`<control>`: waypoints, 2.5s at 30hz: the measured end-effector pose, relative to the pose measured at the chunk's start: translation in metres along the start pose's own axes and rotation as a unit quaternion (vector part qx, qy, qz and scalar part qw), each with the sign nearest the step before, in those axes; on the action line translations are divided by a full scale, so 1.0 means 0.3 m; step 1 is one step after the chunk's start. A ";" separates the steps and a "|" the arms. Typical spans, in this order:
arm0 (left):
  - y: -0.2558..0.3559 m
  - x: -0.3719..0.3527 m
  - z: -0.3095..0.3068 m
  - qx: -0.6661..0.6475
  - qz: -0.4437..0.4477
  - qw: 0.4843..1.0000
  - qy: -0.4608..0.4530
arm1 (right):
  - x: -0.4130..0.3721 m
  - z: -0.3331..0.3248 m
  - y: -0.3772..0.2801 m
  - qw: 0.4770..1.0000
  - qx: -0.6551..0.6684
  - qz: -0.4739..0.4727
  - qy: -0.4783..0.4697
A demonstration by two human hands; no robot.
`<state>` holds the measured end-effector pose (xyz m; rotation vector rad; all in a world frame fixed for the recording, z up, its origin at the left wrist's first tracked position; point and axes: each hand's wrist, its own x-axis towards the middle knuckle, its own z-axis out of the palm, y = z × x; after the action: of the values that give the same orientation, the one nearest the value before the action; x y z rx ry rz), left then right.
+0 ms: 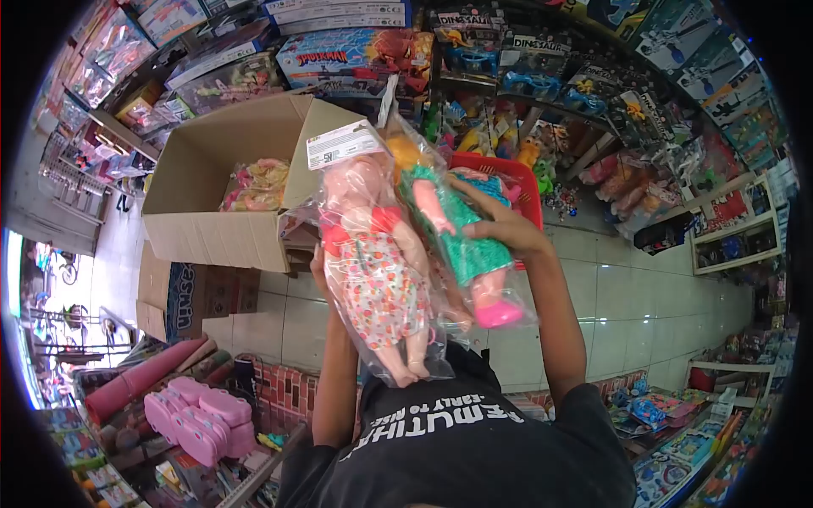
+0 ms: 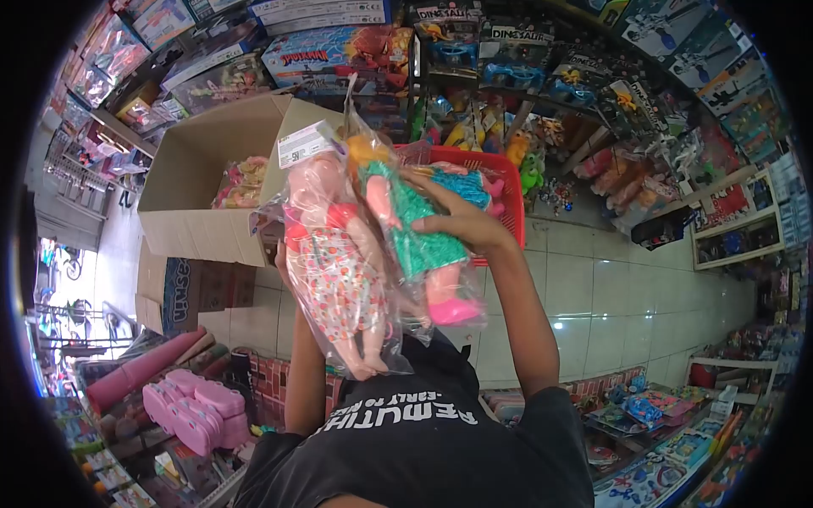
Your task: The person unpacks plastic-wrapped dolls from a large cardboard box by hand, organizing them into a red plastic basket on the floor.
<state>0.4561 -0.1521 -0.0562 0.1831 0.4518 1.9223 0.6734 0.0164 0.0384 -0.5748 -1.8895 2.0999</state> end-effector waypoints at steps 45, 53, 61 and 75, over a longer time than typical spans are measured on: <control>-0.111 -0.060 0.047 0.014 0.178 0.982 0.061 | 0.258 -0.429 0.321 0.695 -0.670 -0.176 0.196; -0.289 -0.036 0.064 0.021 0.156 0.984 0.087 | 0.003 0.060 -0.015 0.920 -0.381 -0.085 -0.019; -0.332 0.000 0.044 0.139 0.141 0.978 0.070 | -0.003 0.025 0.142 0.974 -0.207 -0.082 0.032; -0.127 -0.074 0.033 0.227 0.293 0.898 0.236 | -0.067 -0.326 -0.046 0.959 -0.240 -0.126 0.076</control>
<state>0.5007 -0.1578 -0.0604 0.1630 1.2983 2.4255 0.7345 0.0960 0.0470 -0.5372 -2.2501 1.4002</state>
